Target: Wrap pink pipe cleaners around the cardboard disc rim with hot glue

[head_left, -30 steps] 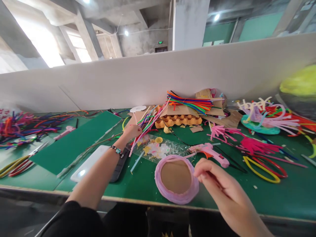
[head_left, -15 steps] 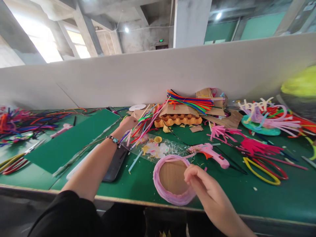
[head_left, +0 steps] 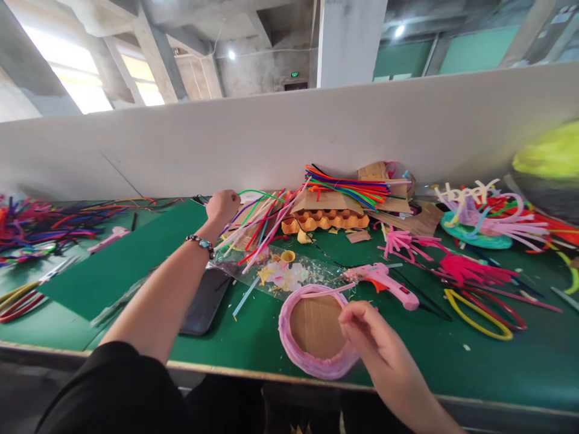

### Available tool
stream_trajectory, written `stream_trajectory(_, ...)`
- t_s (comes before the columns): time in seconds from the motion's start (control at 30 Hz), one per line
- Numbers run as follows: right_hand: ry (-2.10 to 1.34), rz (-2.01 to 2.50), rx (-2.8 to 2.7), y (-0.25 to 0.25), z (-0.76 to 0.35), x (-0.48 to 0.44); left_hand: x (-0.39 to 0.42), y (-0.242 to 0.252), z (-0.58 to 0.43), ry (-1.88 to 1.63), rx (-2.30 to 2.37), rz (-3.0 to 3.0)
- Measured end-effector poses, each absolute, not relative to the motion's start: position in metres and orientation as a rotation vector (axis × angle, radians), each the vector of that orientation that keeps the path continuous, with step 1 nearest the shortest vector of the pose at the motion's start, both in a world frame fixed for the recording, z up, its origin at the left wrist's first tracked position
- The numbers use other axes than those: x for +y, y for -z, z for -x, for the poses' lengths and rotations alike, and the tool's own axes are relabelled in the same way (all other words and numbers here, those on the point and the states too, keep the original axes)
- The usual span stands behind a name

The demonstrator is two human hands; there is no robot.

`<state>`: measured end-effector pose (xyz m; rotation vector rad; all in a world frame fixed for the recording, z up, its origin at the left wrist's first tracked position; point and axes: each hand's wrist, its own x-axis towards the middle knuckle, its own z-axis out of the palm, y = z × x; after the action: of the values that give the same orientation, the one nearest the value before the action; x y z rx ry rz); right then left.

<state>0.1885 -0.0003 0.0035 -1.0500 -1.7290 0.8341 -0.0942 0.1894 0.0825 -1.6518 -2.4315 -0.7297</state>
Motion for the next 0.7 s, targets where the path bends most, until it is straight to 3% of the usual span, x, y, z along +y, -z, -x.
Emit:
stream_trajectory(0.47,-0.685,0.978,-1.78,-0.008,-0.189,0.006,0.2,-0.093,0.101,1.476,-2.131,1.728)
stream_trajectory(0.7,-0.729,0.957,-1.8,-0.002,-0.187,0.007,0.195,-0.081,0.105,1.186,-2.31,1.985)
